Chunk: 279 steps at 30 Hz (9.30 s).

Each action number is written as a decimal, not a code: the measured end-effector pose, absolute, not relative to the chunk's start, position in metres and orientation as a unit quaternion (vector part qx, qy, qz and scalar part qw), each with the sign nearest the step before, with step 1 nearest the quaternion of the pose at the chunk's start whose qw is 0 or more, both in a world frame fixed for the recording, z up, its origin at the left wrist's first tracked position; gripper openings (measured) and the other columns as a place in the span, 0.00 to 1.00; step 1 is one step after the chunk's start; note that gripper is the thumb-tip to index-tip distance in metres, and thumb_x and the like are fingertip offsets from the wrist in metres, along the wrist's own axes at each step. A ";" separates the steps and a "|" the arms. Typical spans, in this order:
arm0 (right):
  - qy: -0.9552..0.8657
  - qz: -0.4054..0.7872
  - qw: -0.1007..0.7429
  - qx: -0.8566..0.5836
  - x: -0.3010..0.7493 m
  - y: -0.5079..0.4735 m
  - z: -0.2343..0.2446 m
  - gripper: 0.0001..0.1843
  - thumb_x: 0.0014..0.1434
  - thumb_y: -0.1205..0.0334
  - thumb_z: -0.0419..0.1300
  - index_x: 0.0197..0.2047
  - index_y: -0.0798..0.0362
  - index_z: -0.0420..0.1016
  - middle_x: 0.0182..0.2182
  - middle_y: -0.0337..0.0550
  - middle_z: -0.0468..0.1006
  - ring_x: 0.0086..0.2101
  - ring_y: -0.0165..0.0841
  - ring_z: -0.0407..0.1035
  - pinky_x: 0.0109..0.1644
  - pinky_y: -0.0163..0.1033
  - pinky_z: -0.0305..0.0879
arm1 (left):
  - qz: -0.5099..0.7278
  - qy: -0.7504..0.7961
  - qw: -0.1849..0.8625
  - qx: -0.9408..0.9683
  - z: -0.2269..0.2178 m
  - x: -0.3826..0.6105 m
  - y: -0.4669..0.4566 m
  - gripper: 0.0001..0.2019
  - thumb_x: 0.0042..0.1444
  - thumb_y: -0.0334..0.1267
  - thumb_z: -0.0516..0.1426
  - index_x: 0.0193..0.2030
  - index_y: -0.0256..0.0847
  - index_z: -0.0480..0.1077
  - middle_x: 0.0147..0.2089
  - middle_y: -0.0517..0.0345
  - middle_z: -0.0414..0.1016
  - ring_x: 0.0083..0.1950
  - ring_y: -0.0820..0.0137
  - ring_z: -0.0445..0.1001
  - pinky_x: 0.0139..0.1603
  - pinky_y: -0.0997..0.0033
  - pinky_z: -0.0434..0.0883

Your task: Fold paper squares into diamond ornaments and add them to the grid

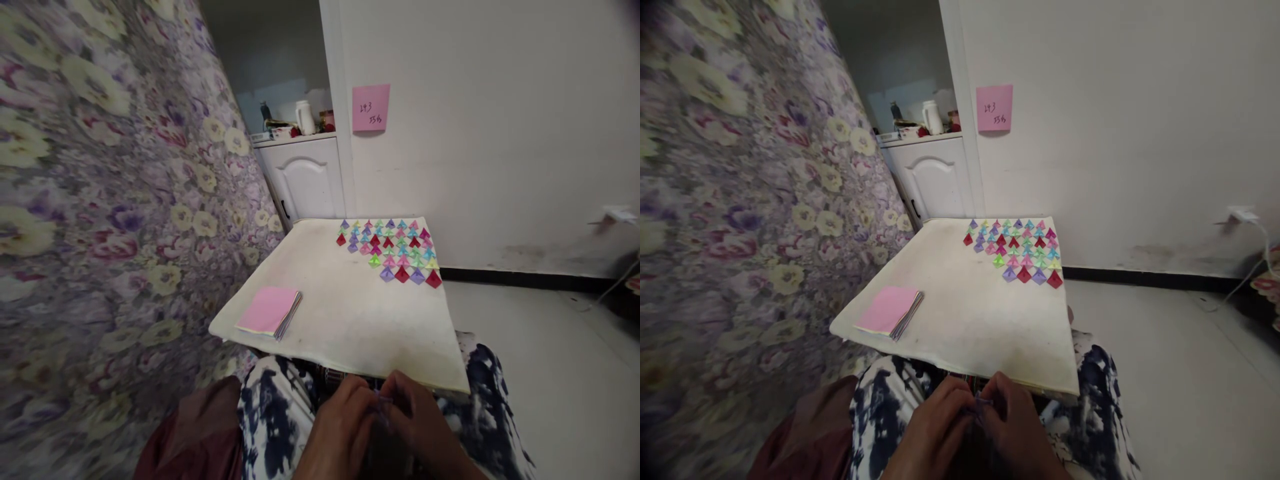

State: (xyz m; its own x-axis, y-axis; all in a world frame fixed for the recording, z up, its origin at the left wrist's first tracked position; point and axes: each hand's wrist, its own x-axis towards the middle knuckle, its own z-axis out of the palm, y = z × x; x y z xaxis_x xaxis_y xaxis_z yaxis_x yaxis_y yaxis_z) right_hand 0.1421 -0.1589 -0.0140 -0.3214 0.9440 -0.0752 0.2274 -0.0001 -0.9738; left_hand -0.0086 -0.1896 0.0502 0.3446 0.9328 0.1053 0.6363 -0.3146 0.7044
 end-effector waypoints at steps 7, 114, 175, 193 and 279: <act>-0.637 0.488 0.326 -0.499 0.144 -0.160 -0.009 0.02 0.50 0.65 0.55 0.27 0.53 0.66 0.19 0.34 0.69 0.24 0.28 0.63 0.28 0.32 0.56 | 0.260 0.528 0.272 0.761 0.047 -0.010 -0.188 0.11 0.59 0.29 0.46 0.37 0.41 0.69 0.38 0.55 0.67 0.37 0.72 0.70 0.37 0.77 0.65; -0.767 0.383 0.396 -0.329 0.142 -0.163 0.000 0.12 0.52 0.79 0.48 0.31 0.50 0.58 0.30 0.37 0.63 0.32 0.30 0.61 0.36 0.34 0.58 | 0.266 0.622 0.246 0.694 0.047 -0.008 -0.195 0.12 0.48 0.20 0.47 0.30 0.41 0.64 0.34 0.58 0.68 0.36 0.71 0.67 0.35 0.74 0.60; -0.806 0.284 0.341 -0.391 0.133 -0.162 -0.008 0.16 0.53 0.78 0.45 0.38 0.52 0.66 0.47 0.49 0.67 0.43 0.35 0.69 0.44 0.39 0.65 | 0.296 0.650 0.261 0.649 0.025 0.000 -0.190 0.13 0.51 0.23 0.46 0.37 0.43 0.63 0.35 0.58 0.69 0.37 0.69 0.69 0.38 0.71 0.63; -0.821 0.032 0.229 -0.522 0.127 -0.080 -0.032 0.08 0.54 0.72 0.55 0.27 0.53 0.72 0.32 0.46 0.69 0.36 0.38 0.61 0.36 0.41 0.55 | 0.349 0.634 0.228 0.651 -0.032 0.001 -0.107 0.12 0.56 0.29 0.46 0.35 0.37 0.70 0.34 0.53 0.72 0.38 0.66 0.70 0.41 0.64 0.66; -0.749 0.260 0.333 -0.511 0.164 -0.065 -0.054 0.15 0.52 0.74 0.48 0.37 0.51 0.72 0.35 0.42 0.73 0.37 0.34 0.67 0.44 0.37 0.62 | 0.369 0.597 0.224 0.676 -0.040 -0.010 -0.104 0.14 0.57 0.30 0.45 0.44 0.40 0.68 0.41 0.51 0.71 0.44 0.65 0.69 0.46 0.63 0.66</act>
